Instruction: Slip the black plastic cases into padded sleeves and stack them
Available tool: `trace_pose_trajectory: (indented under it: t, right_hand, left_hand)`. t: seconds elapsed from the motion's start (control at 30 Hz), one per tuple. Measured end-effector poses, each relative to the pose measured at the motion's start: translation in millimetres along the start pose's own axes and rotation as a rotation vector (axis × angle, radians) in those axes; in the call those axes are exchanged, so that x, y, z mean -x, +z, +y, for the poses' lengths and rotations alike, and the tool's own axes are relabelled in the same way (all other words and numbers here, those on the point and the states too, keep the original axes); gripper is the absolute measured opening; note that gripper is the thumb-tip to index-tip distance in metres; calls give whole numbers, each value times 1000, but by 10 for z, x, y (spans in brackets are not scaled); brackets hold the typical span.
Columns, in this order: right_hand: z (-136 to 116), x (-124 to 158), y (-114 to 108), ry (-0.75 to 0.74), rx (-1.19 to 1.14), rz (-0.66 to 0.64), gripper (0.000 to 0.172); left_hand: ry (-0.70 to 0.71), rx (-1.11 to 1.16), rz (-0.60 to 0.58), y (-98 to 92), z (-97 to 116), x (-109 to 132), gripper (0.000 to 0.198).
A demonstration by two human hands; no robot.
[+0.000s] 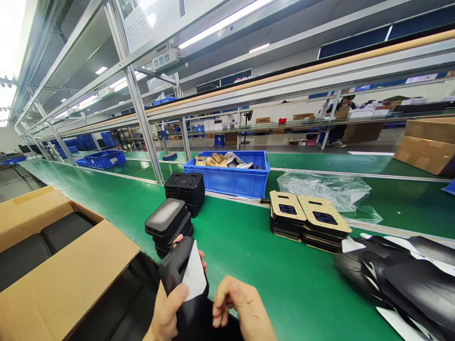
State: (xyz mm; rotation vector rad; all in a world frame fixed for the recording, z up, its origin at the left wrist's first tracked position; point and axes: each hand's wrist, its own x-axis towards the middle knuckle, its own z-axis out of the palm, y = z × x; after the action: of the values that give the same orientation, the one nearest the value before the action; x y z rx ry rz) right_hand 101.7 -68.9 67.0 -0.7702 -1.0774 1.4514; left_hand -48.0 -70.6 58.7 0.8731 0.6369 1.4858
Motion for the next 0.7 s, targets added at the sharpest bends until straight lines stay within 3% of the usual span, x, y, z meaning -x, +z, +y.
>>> trace_pose_trajectory:
  t: [0.07, 0.13, 0.23, 0.3, 0.4, 0.5, 0.57, 0.7]
  right_hand:
    - [-78, -73, -138, 6, 86, -134, 75]
    - [-116, -114, -179, 21, 194, -197, 82]
    - [-70, -109, -43, 46, 281, -34, 70]
    - [2, -78, 126, 67, 186, 129, 61]
    - [95, -29, 363, 55, -112, 268, 54]
    - [134, 7, 489, 14, -334, 425, 46]
    - [151, 30, 500, -6, -395, 487, 40]
    - [240, 71, 370, -49, -381, 486, 38]
  left_hand:
    - [154, -203, 2, -86, 41, -28, 70]
    - [214, -396, -127, -146, 38, -36, 70]
    - [209, -537, -321, -156, 14, -40, 73]
    - [118, -432, -355, -108, 16, -47, 80]
    - [-51, -151, -334, 14, 26, -45, 93]
    - [-104, 39, -219, 138, -18, -5, 89]
    - [-103, 129, -145, 198, -74, 34, 85]
    - [-78, 179, -35, 279, -165, 74, 82]
